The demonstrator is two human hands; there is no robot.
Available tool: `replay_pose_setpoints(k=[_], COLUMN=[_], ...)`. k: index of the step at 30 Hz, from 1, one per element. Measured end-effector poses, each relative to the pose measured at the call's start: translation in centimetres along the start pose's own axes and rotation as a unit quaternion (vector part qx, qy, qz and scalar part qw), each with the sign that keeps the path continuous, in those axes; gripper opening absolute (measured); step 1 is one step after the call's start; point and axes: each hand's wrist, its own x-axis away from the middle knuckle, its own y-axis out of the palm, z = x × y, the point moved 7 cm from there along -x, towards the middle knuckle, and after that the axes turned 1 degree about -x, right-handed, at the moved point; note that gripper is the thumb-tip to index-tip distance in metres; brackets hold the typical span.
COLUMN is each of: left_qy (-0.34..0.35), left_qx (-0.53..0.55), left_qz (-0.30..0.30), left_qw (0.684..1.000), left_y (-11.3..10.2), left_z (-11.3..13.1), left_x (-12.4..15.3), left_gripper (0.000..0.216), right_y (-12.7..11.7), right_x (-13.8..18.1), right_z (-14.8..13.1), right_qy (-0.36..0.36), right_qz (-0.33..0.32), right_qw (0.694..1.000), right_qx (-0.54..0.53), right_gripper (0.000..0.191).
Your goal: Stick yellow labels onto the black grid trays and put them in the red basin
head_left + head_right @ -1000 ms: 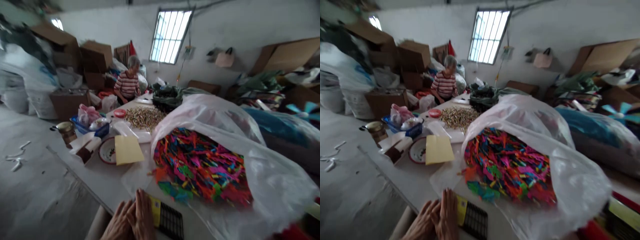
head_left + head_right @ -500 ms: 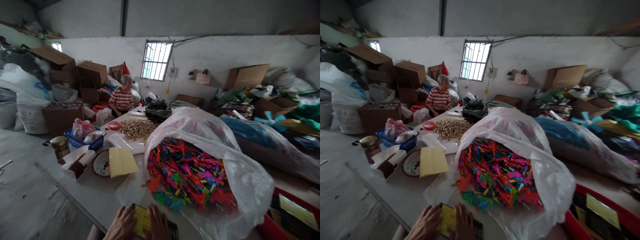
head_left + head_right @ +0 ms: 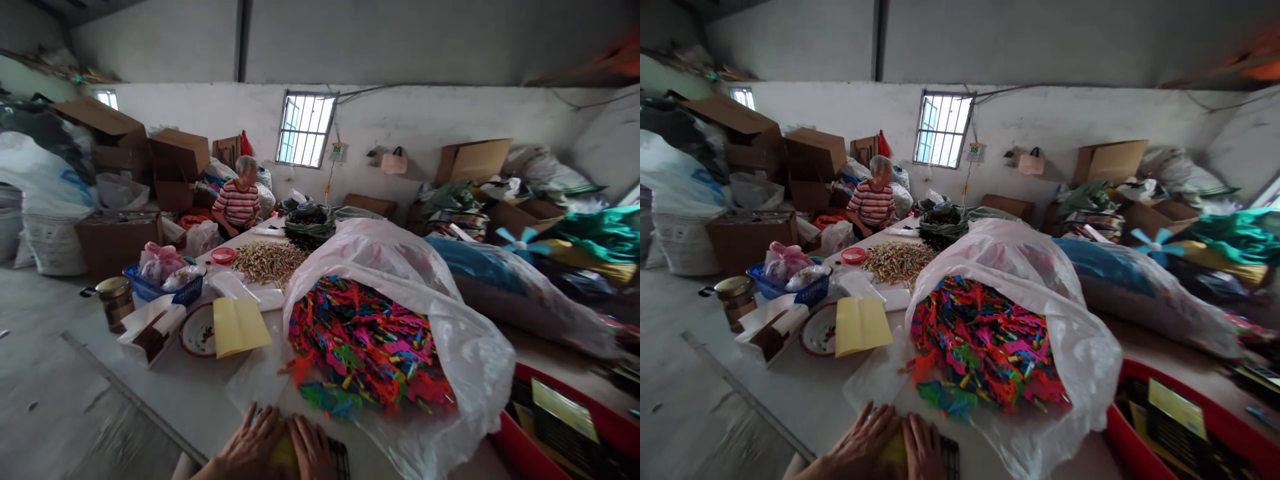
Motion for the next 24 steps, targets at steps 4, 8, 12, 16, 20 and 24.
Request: replay_pose_setpoints(k=[4,8,12,16,20,24], left_qy=[-0.001,-0.004,-0.022,-0.033,-0.038,-0.007], left_qx=[0.02,0.03,0.039,0.028,0.0,0.001], left_qz=[-0.014,-0.057,-0.072,-0.068,-0.023,0.029], left_qw=[1.0,0.998,0.996,0.997,0.999,1.0], left_y=[-0.4,-0.6,-1.0,-0.6,0.4,1.5], left_z=[0.0,-0.3,-0.3,-0.1,-0.1,0.8], left_x=[0.1,0.5,0.8,0.9,0.2,-0.8], left_gripper=[0.074,0.075,0.072,0.07,0.068,0.067], right_y=[-0.5,-1.3,-1.8,-1.9,-1.2,-1.6], right_x=[-0.1,0.0,0.6,1.1,1.2,1.3], right_z=[0.0,0.1,0.7,1.0,1.0,1.0], right_qy=[0.002,0.006,0.011,0.003,0.007,0.015], right_qz=[0.013,0.033,0.018,0.017,0.007,0.018], right_qw=[1.0,0.999,1.0,1.0,0.999,0.998], right_qx=[0.018,0.041,0.018,0.024,0.038,0.05], right_gripper=[0.074,0.087,0.084,0.082,0.073,0.081])
